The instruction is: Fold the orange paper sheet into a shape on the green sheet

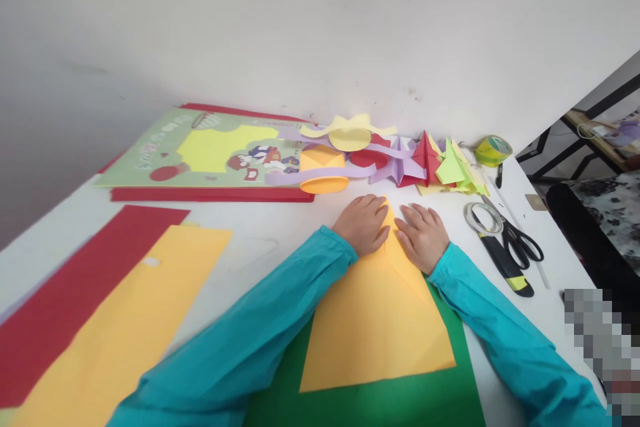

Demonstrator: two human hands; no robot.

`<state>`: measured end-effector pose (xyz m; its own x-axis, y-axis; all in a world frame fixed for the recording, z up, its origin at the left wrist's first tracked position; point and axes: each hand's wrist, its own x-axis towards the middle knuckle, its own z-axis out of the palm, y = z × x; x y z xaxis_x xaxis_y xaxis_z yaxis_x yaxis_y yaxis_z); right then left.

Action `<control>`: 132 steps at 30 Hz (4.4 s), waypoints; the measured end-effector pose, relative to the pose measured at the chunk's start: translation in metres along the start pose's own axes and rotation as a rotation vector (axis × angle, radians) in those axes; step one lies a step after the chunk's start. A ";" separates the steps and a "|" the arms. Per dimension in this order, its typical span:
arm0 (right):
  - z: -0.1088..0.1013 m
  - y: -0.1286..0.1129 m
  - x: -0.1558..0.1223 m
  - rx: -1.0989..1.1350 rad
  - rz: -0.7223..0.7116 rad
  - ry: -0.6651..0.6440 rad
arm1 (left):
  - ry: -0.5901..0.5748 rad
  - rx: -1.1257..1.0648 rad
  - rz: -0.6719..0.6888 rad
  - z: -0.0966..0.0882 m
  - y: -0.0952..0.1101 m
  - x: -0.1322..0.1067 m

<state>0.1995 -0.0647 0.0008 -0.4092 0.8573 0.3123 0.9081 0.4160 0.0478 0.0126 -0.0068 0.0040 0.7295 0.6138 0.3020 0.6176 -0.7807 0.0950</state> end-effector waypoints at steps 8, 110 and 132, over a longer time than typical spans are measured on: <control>0.008 -0.001 0.031 -0.021 0.070 -0.025 | 0.007 -0.012 -0.012 -0.001 0.000 0.001; 0.011 -0.002 0.042 -0.029 0.145 -0.098 | -0.015 0.021 -0.062 0.001 0.002 -0.004; 0.005 -0.004 0.033 -0.040 0.130 -0.104 | -0.013 -0.002 -0.061 0.001 0.003 -0.003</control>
<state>0.1816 -0.0364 0.0061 -0.2936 0.9306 0.2188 0.9558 0.2895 0.0514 0.0122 -0.0113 0.0028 0.6941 0.6619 0.2830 0.6606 -0.7419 0.1151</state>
